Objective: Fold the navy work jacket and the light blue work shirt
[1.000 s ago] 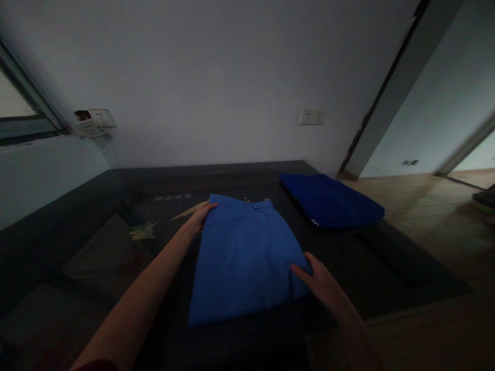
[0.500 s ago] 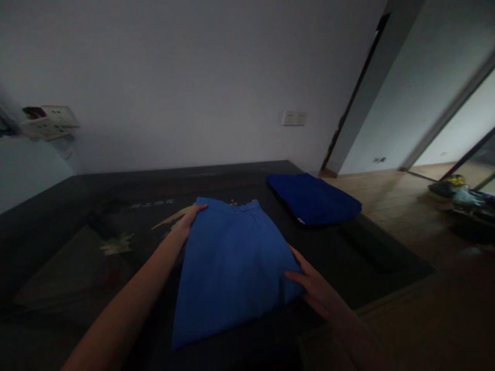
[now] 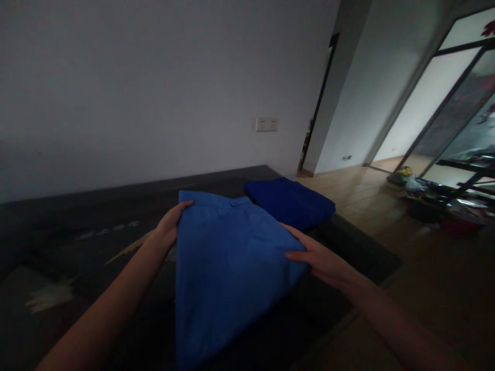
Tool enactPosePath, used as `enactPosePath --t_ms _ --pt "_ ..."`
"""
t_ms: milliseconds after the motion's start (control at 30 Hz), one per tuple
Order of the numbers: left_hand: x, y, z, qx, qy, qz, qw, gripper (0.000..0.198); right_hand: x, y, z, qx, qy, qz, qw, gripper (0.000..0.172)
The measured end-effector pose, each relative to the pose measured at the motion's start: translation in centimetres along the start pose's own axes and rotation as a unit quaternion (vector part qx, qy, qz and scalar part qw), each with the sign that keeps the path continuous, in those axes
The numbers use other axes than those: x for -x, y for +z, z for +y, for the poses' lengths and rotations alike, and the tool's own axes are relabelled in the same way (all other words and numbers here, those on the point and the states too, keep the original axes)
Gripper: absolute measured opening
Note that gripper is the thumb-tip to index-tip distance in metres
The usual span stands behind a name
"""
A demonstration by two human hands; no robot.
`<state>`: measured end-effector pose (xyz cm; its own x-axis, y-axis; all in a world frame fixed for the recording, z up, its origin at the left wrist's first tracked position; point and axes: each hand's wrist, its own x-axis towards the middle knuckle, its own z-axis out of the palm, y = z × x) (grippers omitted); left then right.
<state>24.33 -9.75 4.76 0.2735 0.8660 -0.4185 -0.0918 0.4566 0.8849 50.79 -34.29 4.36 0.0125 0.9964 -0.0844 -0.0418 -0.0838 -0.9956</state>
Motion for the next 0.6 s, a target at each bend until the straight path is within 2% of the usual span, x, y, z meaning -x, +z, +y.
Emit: enactPosePath --t_ms 167,300,400,500,600 --pt "-2.8 7.5 2.3 0.118 0.0 -0.027 0.993 0.021 -2.0 -7.1 -3.1 0.115 -0.01 0.022 0.993 0.068" --pt "-6.4 14.5 3.0 0.164 0.003 -0.054 0.985 0.018 -4.2 -14.4 -4.3 0.084 0.017 0.049 0.995 0.077" --pt "-9.5 19.3 2.8 0.191 -0.002 -0.068 0.979 0.017 -5.8 -19.4 -4.6 0.069 0.028 0.065 0.995 0.076" --pt "-12.5 23.0 2.7 0.212 -0.014 -0.075 0.974 0.016 -7.3 -23.3 -4.7 0.072 0.036 0.069 0.994 0.074" --pt "-15.1 25.5 2.7 0.227 -0.027 -0.075 0.971 0.016 -8.6 -26.0 -4.9 0.068 0.038 0.075 0.994 0.073"
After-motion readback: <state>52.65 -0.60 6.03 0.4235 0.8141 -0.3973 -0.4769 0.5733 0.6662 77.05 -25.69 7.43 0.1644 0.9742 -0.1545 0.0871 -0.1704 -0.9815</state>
